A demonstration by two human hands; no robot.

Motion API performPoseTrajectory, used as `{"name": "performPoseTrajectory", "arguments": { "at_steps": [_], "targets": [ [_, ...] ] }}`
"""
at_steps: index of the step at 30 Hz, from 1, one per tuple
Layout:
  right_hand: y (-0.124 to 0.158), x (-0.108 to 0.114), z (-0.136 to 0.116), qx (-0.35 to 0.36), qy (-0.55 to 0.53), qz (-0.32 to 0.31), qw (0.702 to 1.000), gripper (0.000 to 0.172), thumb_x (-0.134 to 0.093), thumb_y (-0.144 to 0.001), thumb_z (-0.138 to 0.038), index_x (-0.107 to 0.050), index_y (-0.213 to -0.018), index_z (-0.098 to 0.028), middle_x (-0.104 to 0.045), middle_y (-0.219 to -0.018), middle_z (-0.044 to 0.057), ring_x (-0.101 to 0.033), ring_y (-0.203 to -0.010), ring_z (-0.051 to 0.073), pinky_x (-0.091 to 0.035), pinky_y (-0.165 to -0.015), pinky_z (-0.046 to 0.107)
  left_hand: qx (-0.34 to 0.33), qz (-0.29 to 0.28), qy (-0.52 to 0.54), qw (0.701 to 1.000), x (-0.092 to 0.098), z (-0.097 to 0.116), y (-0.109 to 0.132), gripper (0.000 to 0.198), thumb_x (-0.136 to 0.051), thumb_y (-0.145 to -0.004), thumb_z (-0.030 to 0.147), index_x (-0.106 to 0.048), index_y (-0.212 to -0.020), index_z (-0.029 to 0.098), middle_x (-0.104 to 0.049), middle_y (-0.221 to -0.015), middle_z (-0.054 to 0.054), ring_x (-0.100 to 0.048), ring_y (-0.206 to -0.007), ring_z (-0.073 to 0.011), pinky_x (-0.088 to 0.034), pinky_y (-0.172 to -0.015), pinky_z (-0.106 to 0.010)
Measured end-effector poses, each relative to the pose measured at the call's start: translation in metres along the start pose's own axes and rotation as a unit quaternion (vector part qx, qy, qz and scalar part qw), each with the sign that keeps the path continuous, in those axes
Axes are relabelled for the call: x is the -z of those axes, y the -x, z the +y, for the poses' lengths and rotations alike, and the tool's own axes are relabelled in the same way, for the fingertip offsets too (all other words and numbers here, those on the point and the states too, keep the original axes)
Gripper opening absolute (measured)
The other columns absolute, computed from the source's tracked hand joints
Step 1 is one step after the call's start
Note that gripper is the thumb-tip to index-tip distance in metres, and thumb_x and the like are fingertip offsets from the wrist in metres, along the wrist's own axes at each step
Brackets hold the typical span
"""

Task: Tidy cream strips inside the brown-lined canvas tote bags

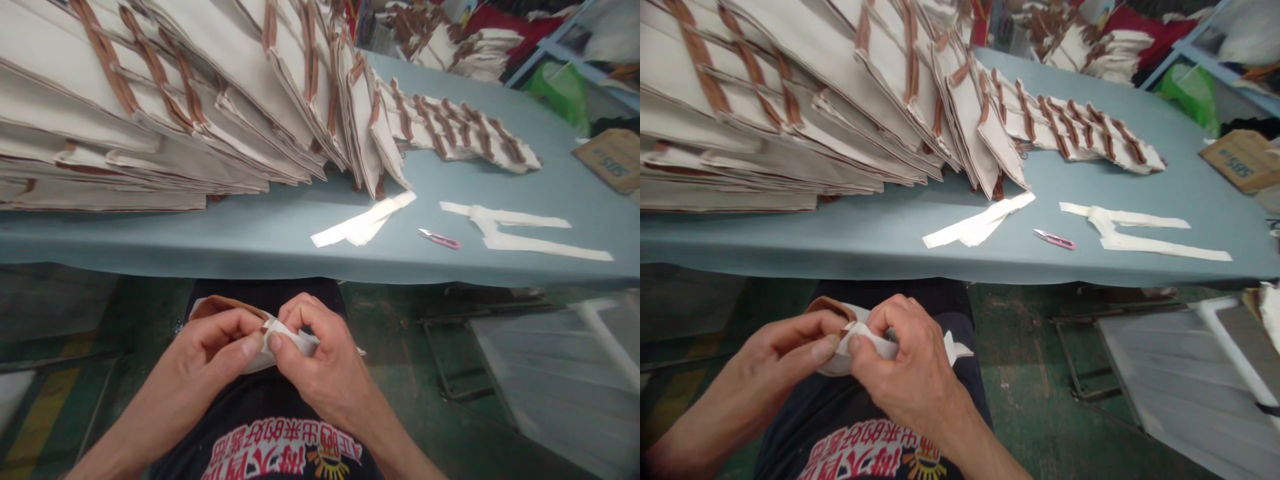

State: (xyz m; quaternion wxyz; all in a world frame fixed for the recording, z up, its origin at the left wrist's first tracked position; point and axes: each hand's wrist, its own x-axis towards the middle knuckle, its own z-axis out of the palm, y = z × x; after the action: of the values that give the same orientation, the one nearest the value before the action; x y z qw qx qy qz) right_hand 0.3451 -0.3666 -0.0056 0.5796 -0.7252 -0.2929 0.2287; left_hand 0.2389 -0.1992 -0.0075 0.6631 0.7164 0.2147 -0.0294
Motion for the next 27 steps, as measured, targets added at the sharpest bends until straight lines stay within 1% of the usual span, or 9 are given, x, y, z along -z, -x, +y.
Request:
{"name": "performPoseTrajectory", "arguments": {
  "at_steps": [2, 6, 8, 10, 13, 18, 23, 25, 27],
  "targets": [
    [0.000, -0.001, 0.002, 0.000, -0.002, 0.003, 1.000, 0.024, -0.061, -0.091, -0.022, -0.044, -0.074, -0.025, -0.059, -0.082, -0.001, -0.057, -0.079, 0.019, -0.041, -0.073, 0.034, 0.001, 0.015, -0.024, 1.000, -0.004, 0.005, 0.000, 0.022, -0.076, -0.090, 0.044, -0.082, -0.081, 0.025, -0.078, -0.082, 0.001, -0.071, -0.074, -0.0174, -0.055, -0.067, -0.020],
    [0.000, -0.005, 0.007, 0.010, 0.003, 0.012, 1.000, 0.022, -0.061, -0.088, -0.020, -0.044, -0.073, -0.025, -0.060, -0.080, -0.001, -0.057, -0.078, 0.019, -0.042, -0.073, 0.034, -0.011, 0.071, -0.075, 0.995, -0.014, 0.013, 0.000, 0.021, -0.068, -0.083, 0.037, -0.079, -0.073, 0.022, -0.077, -0.075, 0.000, -0.070, -0.064, -0.0176, -0.055, -0.059, -0.022],
    [0.001, -0.007, 0.009, 0.007, 0.003, 0.016, 1.000, 0.022, -0.062, -0.087, -0.022, -0.045, -0.074, -0.026, -0.059, -0.079, -0.001, -0.057, -0.076, 0.018, -0.043, -0.072, 0.033, -0.024, 0.102, -0.091, 0.990, -0.019, 0.015, 0.000, 0.021, -0.065, -0.082, 0.036, -0.077, -0.072, 0.022, -0.076, -0.072, 0.000, -0.069, -0.062, -0.0174, -0.054, -0.057, -0.022],
    [0.003, -0.009, 0.010, -0.012, -0.001, 0.020, 1.000, 0.019, -0.063, -0.087, -0.026, -0.048, -0.076, -0.026, -0.061, -0.080, 0.000, -0.058, -0.075, 0.018, -0.045, -0.070, 0.033, -0.045, 0.119, -0.101, 0.987, -0.023, 0.016, 0.001, 0.019, -0.064, -0.082, 0.033, -0.075, -0.071, 0.023, -0.074, -0.068, 0.001, -0.068, -0.060, -0.0168, -0.053, -0.056, -0.022],
    [0.006, -0.011, 0.006, -0.057, -0.005, 0.026, 0.998, 0.012, -0.064, -0.087, -0.031, -0.054, -0.083, -0.026, -0.063, -0.081, 0.000, -0.061, -0.078, 0.020, -0.046, -0.068, 0.032, -0.077, 0.128, -0.109, 0.983, -0.026, 0.015, 0.003, 0.015, -0.063, -0.082, 0.028, -0.072, -0.070, 0.024, -0.072, -0.062, 0.004, -0.065, -0.055, -0.0155, -0.050, -0.054, -0.021],
    [0.007, -0.014, -0.002, -0.077, -0.019, 0.031, 0.996, 0.010, -0.062, -0.087, -0.033, -0.055, -0.086, -0.026, -0.063, -0.082, 0.001, -0.062, -0.084, 0.021, -0.044, -0.065, 0.030, -0.086, 0.129, -0.143, 0.977, -0.022, 0.007, 0.009, 0.015, -0.062, -0.089, 0.027, -0.075, -0.081, 0.024, -0.075, -0.072, 0.004, -0.068, -0.062, -0.0163, -0.052, -0.061, -0.023],
    [0.006, -0.021, 0.001, -0.105, -0.085, 0.046, 0.990, 0.014, -0.062, -0.087, -0.037, -0.056, -0.090, -0.025, -0.059, -0.079, -0.002, -0.054, -0.069, 0.016, -0.042, -0.063, 0.030, -0.111, 0.121, -0.177, 0.970, -0.019, 0.002, 0.014, 0.017, -0.062, -0.091, 0.023, -0.077, -0.085, 0.025, -0.075, -0.074, 0.005, -0.069, -0.063, -0.0156, -0.051, -0.061, -0.022],
    [0.006, -0.024, 0.004, -0.123, -0.118, 0.044, 0.984, 0.017, -0.062, -0.086, -0.039, -0.055, -0.092, -0.025, -0.056, -0.079, -0.003, -0.051, -0.067, 0.015, -0.041, -0.062, 0.030, -0.122, 0.120, -0.184, 0.968, -0.020, 0.000, 0.014, 0.018, -0.061, -0.092, 0.021, -0.078, -0.087, 0.026, -0.076, -0.075, 0.005, -0.070, -0.063, -0.0151, -0.051, -0.061, -0.022],
    [0.006, -0.028, 0.006, -0.144, -0.151, 0.045, 0.977, 0.019, -0.062, -0.085, -0.040, -0.055, -0.093, -0.024, -0.055, -0.081, -0.003, -0.051, -0.070, 0.015, -0.043, -0.064, 0.029, -0.141, 0.128, -0.198, 0.962, -0.022, -0.002, 0.013, 0.021, -0.060, -0.092, 0.019, -0.078, -0.087, 0.026, -0.077, -0.075, 0.006, -0.071, -0.063, -0.0146, -0.052, -0.062, -0.022]
  ]
}}
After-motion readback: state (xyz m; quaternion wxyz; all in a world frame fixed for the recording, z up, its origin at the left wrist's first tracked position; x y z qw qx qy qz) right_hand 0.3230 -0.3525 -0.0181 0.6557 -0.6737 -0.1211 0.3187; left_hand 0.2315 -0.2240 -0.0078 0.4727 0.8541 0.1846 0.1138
